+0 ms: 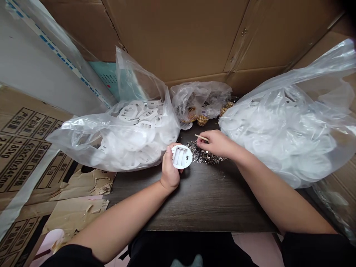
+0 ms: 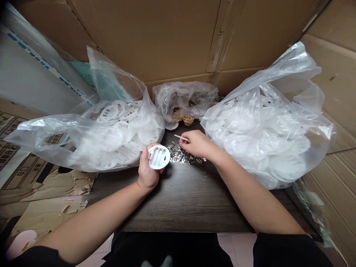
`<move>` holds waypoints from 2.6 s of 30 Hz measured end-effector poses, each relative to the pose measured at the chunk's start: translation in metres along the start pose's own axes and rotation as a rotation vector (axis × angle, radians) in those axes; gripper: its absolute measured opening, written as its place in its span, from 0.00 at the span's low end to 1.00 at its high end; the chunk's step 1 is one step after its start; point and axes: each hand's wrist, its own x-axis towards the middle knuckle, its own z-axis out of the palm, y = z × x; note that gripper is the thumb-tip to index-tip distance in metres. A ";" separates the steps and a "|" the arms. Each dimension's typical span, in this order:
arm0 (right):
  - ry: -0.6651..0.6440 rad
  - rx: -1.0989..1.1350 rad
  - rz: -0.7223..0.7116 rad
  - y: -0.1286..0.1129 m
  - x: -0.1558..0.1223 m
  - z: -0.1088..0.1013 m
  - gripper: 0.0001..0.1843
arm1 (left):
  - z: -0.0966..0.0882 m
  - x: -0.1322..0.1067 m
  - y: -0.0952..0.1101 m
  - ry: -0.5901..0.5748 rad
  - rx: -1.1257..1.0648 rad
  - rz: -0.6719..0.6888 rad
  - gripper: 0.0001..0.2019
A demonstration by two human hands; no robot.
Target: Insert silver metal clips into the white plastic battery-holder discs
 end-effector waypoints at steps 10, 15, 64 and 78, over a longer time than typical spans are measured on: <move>-0.141 0.845 -0.027 -0.018 -0.020 -0.024 0.16 | 0.003 -0.005 0.005 -0.061 0.034 0.023 0.30; -0.165 0.813 -0.085 -0.024 -0.026 -0.023 0.14 | 0.003 -0.008 0.006 -0.093 0.037 0.097 0.29; 0.322 -0.375 -0.459 -0.048 -0.040 0.017 0.16 | 0.002 -0.010 0.002 -0.207 0.199 0.186 0.30; 0.467 -0.584 -0.635 -0.047 -0.039 0.020 0.11 | 0.001 -0.010 0.006 -0.219 0.235 0.185 0.30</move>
